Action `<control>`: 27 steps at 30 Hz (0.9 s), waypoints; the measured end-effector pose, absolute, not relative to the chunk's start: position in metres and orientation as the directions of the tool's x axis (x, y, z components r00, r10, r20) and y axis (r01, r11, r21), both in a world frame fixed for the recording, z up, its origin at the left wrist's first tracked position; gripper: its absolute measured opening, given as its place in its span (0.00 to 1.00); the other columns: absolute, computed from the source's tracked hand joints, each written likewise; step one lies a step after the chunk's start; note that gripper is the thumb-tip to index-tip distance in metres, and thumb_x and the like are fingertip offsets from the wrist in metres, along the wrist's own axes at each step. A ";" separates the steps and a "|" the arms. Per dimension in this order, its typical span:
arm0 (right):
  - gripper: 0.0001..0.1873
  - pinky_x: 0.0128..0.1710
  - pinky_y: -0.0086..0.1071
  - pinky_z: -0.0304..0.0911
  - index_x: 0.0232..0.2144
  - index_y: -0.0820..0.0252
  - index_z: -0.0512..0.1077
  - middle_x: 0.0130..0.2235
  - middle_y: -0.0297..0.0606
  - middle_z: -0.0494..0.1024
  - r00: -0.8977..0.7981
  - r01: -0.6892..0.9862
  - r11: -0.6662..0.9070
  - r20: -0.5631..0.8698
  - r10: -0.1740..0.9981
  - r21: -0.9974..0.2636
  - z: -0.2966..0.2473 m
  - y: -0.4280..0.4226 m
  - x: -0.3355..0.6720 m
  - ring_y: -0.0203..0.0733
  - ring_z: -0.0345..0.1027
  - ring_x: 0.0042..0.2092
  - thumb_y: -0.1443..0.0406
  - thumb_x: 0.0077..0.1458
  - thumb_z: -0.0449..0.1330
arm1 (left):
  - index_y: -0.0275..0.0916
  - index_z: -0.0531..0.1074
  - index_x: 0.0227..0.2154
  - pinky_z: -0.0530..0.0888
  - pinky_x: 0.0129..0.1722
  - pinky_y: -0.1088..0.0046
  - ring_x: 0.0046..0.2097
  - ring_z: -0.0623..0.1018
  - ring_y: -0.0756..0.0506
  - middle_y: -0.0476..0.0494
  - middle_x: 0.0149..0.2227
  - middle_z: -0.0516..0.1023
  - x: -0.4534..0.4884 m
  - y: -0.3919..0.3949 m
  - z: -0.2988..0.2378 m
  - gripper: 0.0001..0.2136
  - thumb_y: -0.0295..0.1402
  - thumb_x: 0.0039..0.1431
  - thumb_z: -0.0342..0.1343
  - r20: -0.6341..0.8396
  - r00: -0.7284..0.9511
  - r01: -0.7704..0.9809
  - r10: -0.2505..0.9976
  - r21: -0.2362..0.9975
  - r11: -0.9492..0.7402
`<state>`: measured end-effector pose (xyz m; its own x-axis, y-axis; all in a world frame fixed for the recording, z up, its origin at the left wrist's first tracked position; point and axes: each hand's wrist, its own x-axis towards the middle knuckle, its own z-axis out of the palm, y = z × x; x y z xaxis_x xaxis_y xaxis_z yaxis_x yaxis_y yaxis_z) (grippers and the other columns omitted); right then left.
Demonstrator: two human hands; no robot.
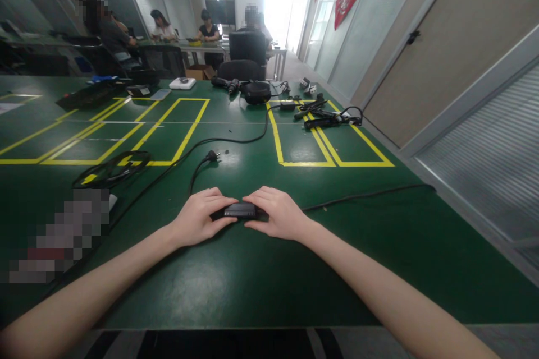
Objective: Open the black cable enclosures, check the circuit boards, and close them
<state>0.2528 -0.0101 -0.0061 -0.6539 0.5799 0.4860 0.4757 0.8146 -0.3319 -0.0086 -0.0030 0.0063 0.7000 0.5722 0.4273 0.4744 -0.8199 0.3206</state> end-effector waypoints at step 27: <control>0.12 0.42 0.41 0.69 0.47 0.61 0.76 0.41 0.46 0.84 -0.647 0.466 0.866 0.597 0.473 -0.181 -0.003 -0.017 0.247 0.48 0.78 0.41 0.60 0.68 0.60 | 0.38 0.77 0.53 0.82 0.45 0.66 0.42 0.87 0.41 0.38 0.43 0.86 -0.001 -0.007 -0.002 0.15 0.42 0.71 0.57 0.436 0.701 0.438 0.565 0.362 -0.823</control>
